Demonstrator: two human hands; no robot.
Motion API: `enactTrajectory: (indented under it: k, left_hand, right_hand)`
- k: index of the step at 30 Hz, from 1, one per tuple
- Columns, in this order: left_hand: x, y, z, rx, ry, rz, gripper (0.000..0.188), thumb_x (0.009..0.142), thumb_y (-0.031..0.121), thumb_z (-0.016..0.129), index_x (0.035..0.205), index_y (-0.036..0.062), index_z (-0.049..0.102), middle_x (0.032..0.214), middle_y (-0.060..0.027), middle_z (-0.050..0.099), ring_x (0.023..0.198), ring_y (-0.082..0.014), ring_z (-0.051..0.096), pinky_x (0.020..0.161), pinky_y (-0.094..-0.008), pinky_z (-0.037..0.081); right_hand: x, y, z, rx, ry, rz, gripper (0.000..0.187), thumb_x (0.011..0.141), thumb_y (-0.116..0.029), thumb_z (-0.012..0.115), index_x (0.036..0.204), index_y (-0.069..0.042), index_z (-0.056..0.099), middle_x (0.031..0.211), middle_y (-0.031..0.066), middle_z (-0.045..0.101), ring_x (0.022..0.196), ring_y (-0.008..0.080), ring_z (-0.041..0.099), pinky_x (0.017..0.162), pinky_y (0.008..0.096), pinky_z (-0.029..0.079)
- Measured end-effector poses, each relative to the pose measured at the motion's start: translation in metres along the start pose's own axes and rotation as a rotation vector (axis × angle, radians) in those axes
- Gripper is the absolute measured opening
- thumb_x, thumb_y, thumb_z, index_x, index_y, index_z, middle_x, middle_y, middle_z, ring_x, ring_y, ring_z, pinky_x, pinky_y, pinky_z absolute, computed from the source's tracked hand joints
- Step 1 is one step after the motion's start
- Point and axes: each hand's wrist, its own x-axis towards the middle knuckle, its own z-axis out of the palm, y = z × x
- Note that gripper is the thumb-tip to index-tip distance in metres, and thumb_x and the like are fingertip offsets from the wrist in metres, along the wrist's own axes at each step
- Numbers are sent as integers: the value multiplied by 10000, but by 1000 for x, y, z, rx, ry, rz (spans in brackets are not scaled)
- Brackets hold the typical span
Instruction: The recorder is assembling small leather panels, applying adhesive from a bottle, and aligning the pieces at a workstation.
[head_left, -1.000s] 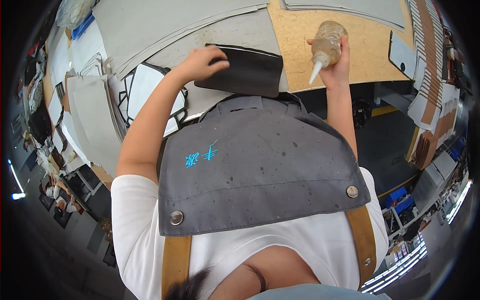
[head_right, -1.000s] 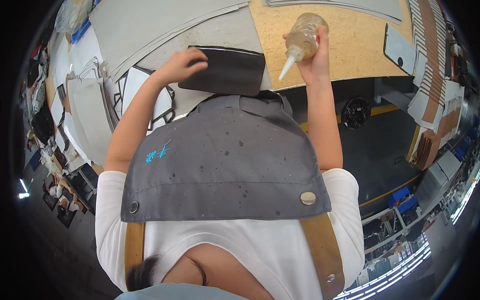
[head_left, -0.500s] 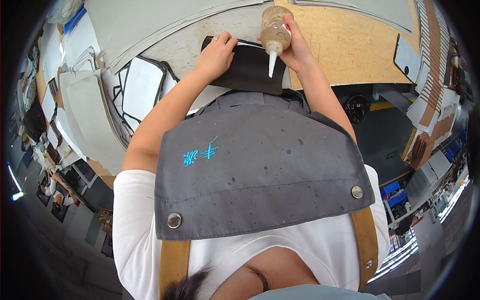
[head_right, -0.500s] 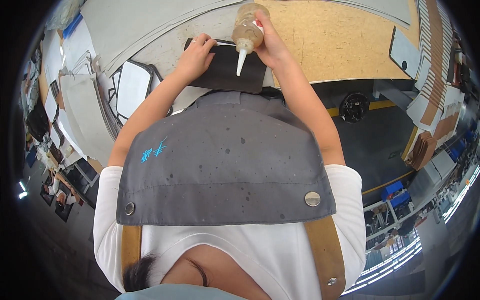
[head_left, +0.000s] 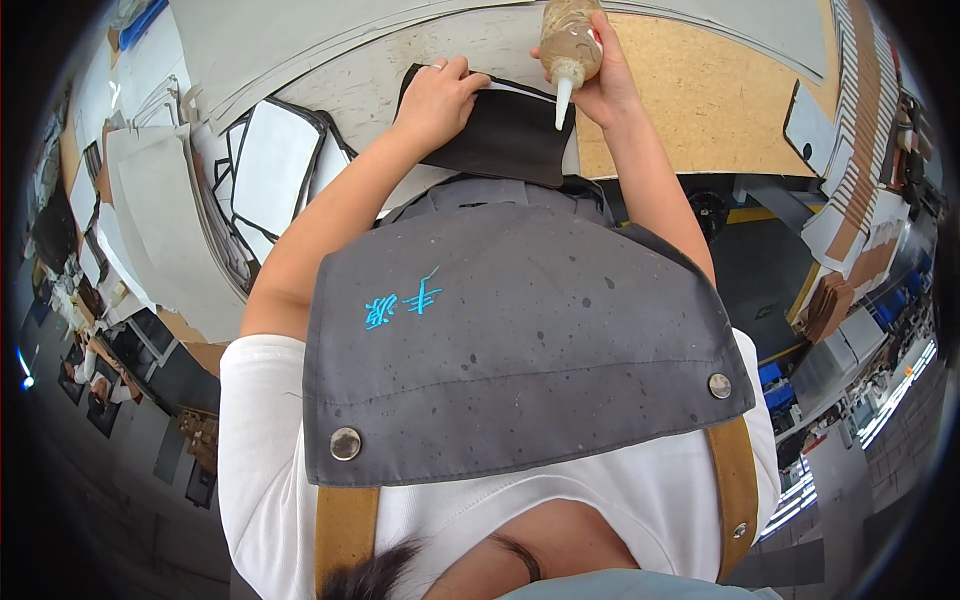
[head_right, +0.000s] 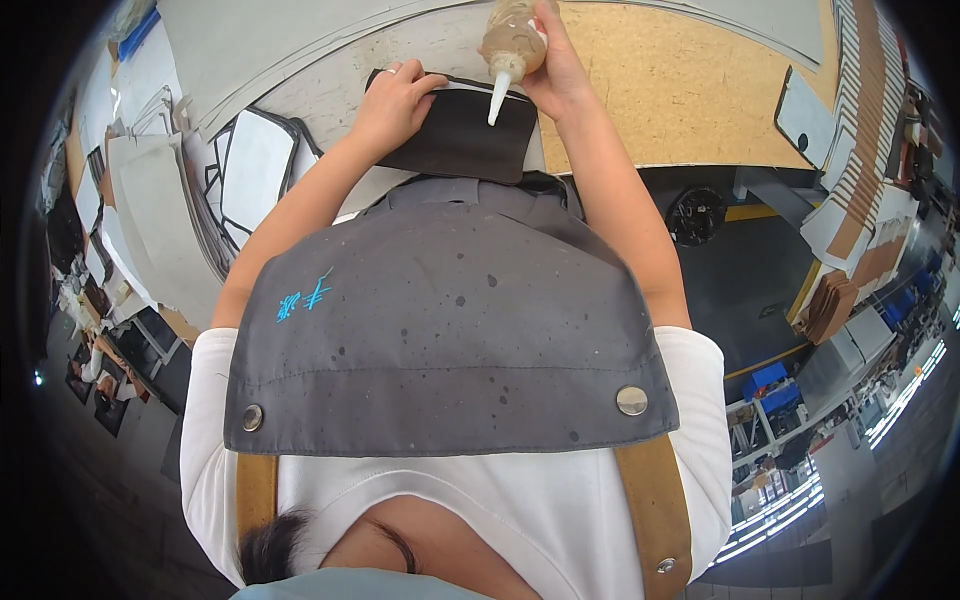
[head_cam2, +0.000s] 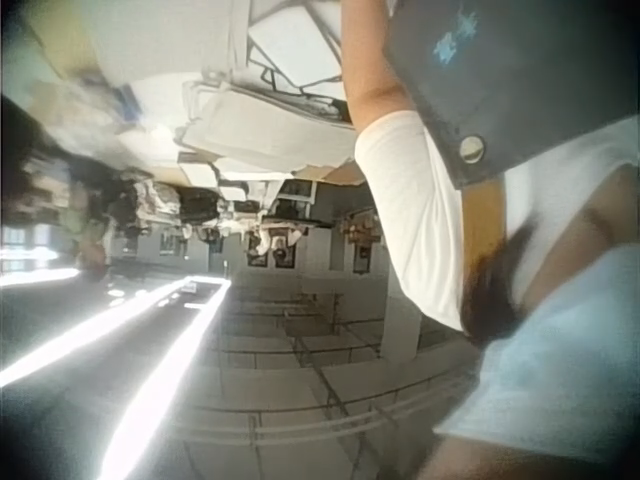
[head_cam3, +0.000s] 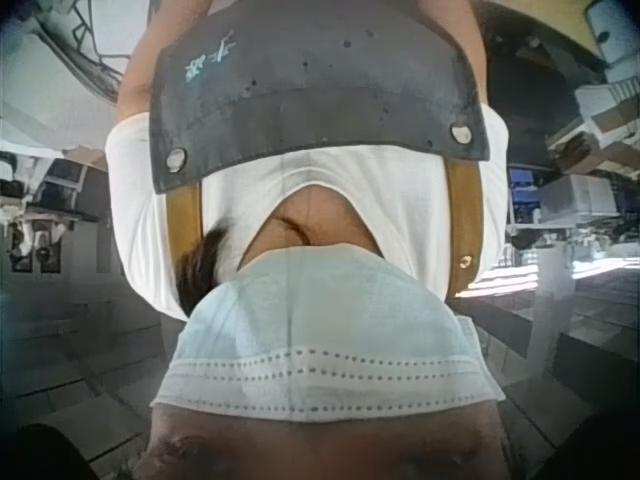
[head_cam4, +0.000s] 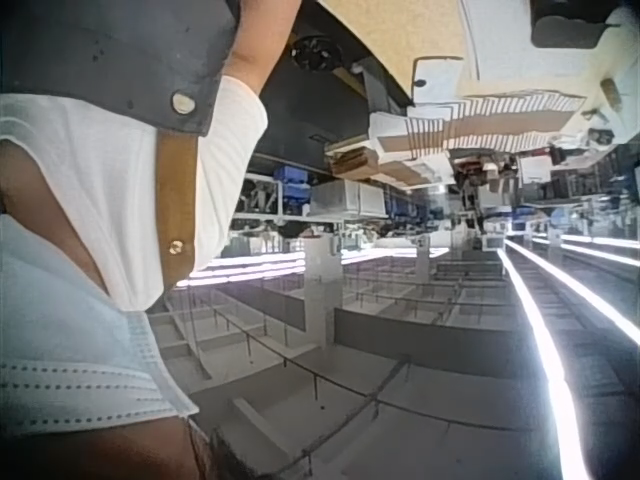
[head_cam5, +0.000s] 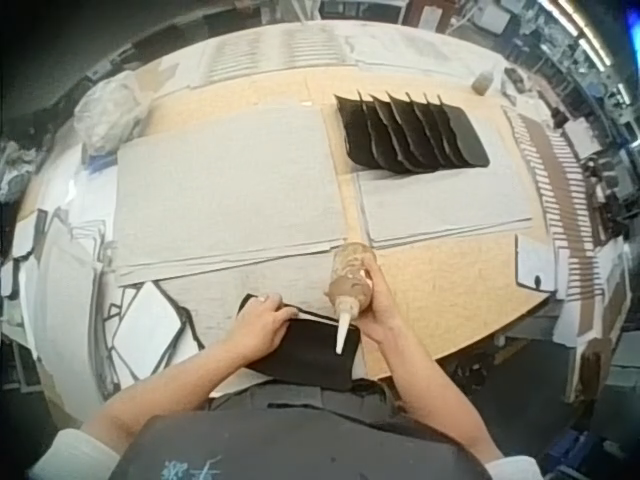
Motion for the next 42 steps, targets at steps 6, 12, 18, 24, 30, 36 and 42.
enactTrajectory:
  k: [6,12,18,24,30,36,42]
  left_hand:
    - [-3,6,5,57,73,82,164,727,51,601,883,103,599,856,-32,523,823,-216,515,700,-342,420]
    - [-13,17,-1,223,-51,32,199,743,51,556,937,95,573,1042,-22,595,994,-220,524,832,-341,383]
    - [-21,22,-1,233,-151,7,270,748,29,528,1017,55,538,1178,-47,555,1082,-239,500,895,-344,375]
    - [-25,10,6,78,-51,69,328,744,-12,518,1071,-2,503,1156,-118,489,1100,-291,465,913,-367,403]
    - [-28,8,5,-51,-92,48,361,742,-26,542,1098,-11,482,1114,-126,473,1102,-296,458,904,-355,417]
    - [-32,5,11,8,-75,90,394,765,-8,539,1151,-10,456,1151,-135,465,1176,-306,418,944,-362,404]
    - [-32,7,5,-36,-142,55,430,801,32,533,1213,-16,423,1233,-151,438,1237,-307,369,993,-375,372]
  right_hand:
    - [24,-13,-47,-154,-427,79,507,857,-568,461,1036,-97,517,779,21,570,623,121,558,503,237,477]
    - [21,-7,-31,-248,89,-120,480,836,-560,513,983,-104,527,749,14,572,568,110,543,469,216,451]
    - [11,-3,2,-387,-3,-241,448,833,-484,573,1016,-77,534,787,33,598,613,127,582,490,227,479]
    - [15,6,29,-575,-185,-352,253,814,-221,667,976,-57,562,772,36,610,657,119,606,546,228,494]
    - [23,27,43,-714,-267,-596,559,768,-198,721,1175,-22,381,1051,113,553,871,152,576,690,271,504]
    - [21,28,57,-859,-297,-686,667,737,-248,750,1207,-12,340,1093,139,536,1002,213,546,825,327,469]
    - [23,30,62,-927,-282,-676,692,731,-284,753,1212,-16,334,1098,150,541,1015,226,550,841,335,458]
